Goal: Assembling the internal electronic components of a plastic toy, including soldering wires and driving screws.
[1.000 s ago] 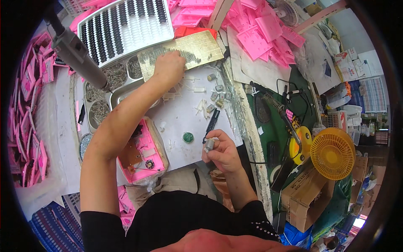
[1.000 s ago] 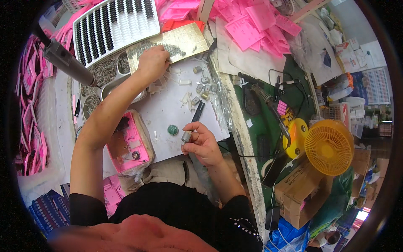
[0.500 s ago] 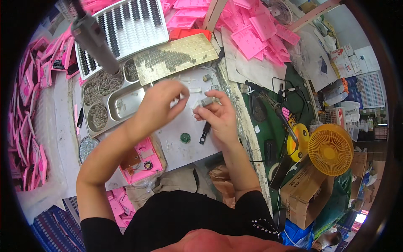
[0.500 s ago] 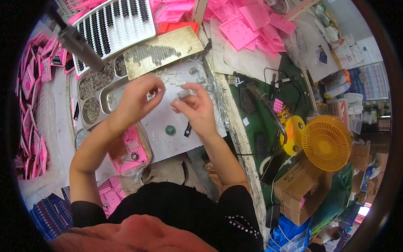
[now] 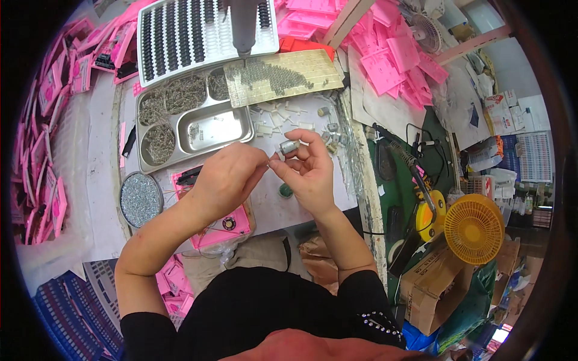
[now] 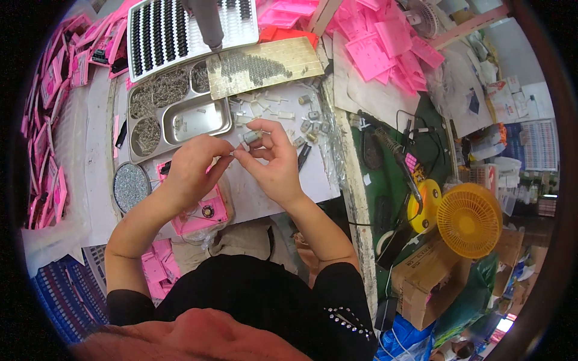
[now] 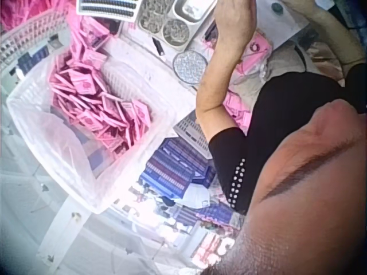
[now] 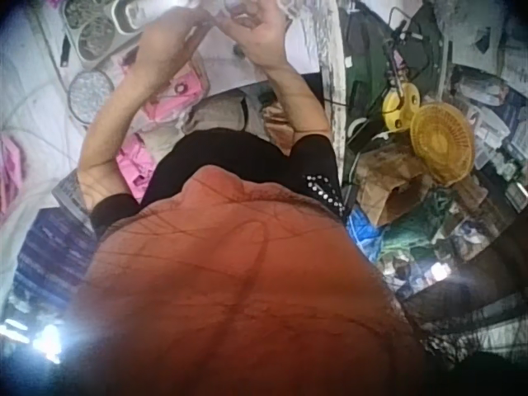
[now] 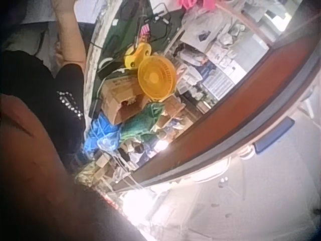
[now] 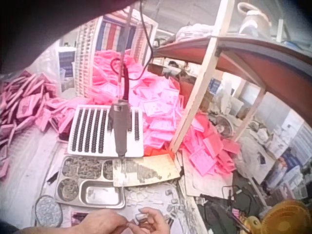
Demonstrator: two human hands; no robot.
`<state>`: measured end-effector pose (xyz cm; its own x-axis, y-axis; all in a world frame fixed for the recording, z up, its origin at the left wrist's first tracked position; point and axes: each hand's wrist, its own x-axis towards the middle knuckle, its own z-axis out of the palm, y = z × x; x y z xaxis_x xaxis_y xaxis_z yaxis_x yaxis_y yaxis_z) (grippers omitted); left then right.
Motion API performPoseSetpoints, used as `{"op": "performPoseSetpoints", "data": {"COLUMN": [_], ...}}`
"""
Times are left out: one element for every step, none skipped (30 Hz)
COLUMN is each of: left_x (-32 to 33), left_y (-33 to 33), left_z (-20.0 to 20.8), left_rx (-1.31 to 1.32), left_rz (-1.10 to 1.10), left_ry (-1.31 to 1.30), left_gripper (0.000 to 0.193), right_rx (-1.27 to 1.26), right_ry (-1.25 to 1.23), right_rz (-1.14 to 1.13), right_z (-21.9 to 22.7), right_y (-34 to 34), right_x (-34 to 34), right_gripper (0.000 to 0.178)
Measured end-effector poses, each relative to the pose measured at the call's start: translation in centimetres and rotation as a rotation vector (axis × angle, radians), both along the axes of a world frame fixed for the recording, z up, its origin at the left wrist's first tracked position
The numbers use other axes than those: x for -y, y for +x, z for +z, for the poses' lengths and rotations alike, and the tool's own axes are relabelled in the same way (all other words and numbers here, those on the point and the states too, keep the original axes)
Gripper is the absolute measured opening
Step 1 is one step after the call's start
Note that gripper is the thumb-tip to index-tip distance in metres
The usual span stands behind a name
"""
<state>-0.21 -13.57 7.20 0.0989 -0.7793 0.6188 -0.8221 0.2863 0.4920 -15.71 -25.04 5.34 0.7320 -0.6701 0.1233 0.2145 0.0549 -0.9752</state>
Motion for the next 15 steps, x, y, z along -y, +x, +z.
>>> {"op": "performPoseSetpoints", "data": {"left_x": [-0.1,-0.3,-0.6,-0.9,-1.2,-1.3,-1.3,-1.3,-1.2,-1.2,-1.3,-1.4,-1.6,-1.7,-1.9], "left_y": [0.1,0.3,0.4,0.6,0.6,0.7,0.8,0.9,1.0,1.5,2.1,2.5,2.8,2.9,2.9], "left_z": [-0.1,-0.3,-0.4,-0.3,-0.1,-0.1,-0.1,-0.1,-0.1,-0.4,-0.8,-1.0,-1.1,-1.2,-1.2], "left_rx": [-0.015,-0.024,-0.034,-0.147,-0.264,-0.380,-0.555,-0.728,-0.902,-1.048,-1.193,-1.338,-1.336,-1.338,-1.337], "left_rz": [0.000,0.007,0.013,0.010,0.000,-0.010,-0.020,-0.032,-0.043,-0.084,-0.127,-0.169,-0.154,-0.143,-0.129], "left_ry": [0.006,0.017,0.028,0.102,0.173,0.244,0.283,0.322,0.358,0.424,0.488,0.551,0.578,0.603,0.632], "left_gripper": [0.026,0.025,0.025,0.023,0.022,0.020,0.020,0.020,0.020,0.019,0.018,0.018,0.019,0.020,0.021], "right_rx": [-0.006,-0.012,-0.018,-0.023,-0.019,-0.015,-0.011,0.005,0.022,0.038,0.030,0.022,0.014,-0.038,-0.086], "right_ry": [-0.029,-0.044,-0.060,-0.075,-0.081,-0.086,-0.092,-0.075,-0.058,-0.041,-0.038,-0.034,-0.029,-0.209,-0.384], "right_rz": [-0.006,0.007,0.019,0.031,0.030,0.029,0.029,0.033,0.038,0.044,0.036,0.030,0.026,-0.029,-0.085], "right_z": [-0.1,-0.1,-0.1,-0.1,-0.1,-0.1,-0.1,-0.2,-0.3,-0.4,-0.6,-0.8,-0.9,-0.7,-0.5], "right_y": [0.0,0.2,0.2,0.4,0.5,0.6,0.8,1.0,1.2,1.5,1.9,2.3,2.9,3.9,5.3], "right_x": [0.0,-0.1,-0.2,-0.2,-0.2,-0.2,-0.2,-0.1,-0.1,0.0,0.3,0.6,1.0,1.9,3.1], "right_gripper": [0.052,0.051,0.050,0.050,0.050,0.050,0.050,0.050,0.049,0.049,0.048,0.046,0.045,0.043,0.041]}}
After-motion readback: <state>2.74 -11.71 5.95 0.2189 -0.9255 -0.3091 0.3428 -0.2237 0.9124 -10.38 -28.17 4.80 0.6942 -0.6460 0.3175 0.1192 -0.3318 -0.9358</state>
